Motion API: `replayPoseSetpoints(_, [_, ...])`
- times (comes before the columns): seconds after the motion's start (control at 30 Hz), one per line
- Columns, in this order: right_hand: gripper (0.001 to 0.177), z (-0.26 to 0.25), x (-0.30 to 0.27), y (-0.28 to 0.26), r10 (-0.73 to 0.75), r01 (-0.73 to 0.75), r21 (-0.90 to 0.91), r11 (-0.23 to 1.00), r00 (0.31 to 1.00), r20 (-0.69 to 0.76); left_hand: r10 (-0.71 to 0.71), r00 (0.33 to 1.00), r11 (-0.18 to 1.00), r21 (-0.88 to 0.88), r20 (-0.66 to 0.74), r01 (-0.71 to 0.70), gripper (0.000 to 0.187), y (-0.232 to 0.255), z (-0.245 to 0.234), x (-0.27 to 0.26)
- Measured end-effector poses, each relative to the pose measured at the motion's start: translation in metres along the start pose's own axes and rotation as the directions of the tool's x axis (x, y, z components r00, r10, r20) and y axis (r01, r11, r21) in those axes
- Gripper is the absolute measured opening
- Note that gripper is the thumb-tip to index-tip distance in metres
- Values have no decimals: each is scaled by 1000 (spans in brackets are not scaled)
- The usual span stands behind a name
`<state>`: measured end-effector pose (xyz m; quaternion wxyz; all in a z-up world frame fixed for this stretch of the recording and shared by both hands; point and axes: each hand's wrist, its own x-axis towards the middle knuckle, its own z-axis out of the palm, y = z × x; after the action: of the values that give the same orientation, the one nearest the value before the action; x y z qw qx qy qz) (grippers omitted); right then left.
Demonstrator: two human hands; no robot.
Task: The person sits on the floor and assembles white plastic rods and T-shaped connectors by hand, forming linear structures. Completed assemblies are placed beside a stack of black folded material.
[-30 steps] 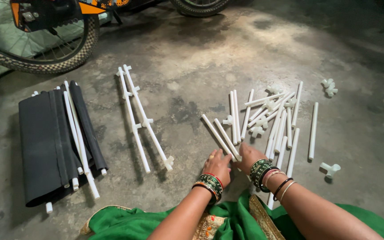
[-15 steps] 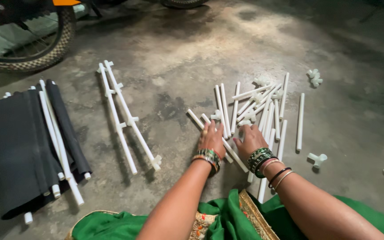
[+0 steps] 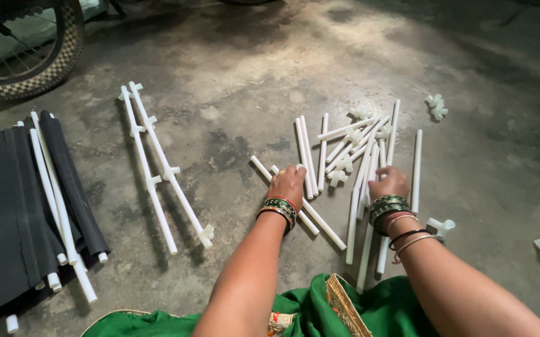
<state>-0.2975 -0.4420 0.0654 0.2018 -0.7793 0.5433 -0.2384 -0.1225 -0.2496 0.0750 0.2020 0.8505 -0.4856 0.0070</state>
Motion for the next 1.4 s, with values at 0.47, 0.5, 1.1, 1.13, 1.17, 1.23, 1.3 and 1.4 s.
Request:
replayPoseSetpoints(0.47, [47, 19, 10, 24, 68, -28, -110, 993, 925, 373, -9, 970, 997, -74, -243, -9, 9, 22, 9, -14])
replayPoseSetpoints(0.5, [38, 24, 15, 28, 108, -82, -80, 993, 904, 414, -30, 968, 994, -110, -247, 3, 10, 26, 6, -15])
replayPoseSetpoints(1.1, [8, -101, -41, -71, -343, -626, 730, 276, 645, 683, -357, 933, 333, -925, 56, 183, 22, 76, -75, -68])
replayPoseSetpoints(1.13, [9, -104, -48, -74, -364, -619, 738, 271, 644, 673, -335, 941, 310, -936, 55, 165, 23, 75, -80, -75])
replayPoseSetpoints(1.17, [10, -107, -55, -76, -421, -586, 753, 300, 627, 655, -313, 948, 286, -947, 53, 148, 23, 75, -85, -83])
replayPoseSetpoints(1.23, [15, -110, -68, -81, -524, -514, 781, 353, 583, 621, -308, 946, 193, -968, 97, 162, 22, 75, -93, -103])
replayPoseSetpoints(1.3, [16, -111, -81, -84, -454, -501, 730, 466, 572, 683, -315, 933, 63, -977, 173, 203, 20, 73, -101, -117])
replayPoseSetpoints(1.4, [18, -108, -99, -89, -412, -485, 667, 565, 535, 738, -320, 911, -107, -966, 258, 236, 17, 73, -106, -133])
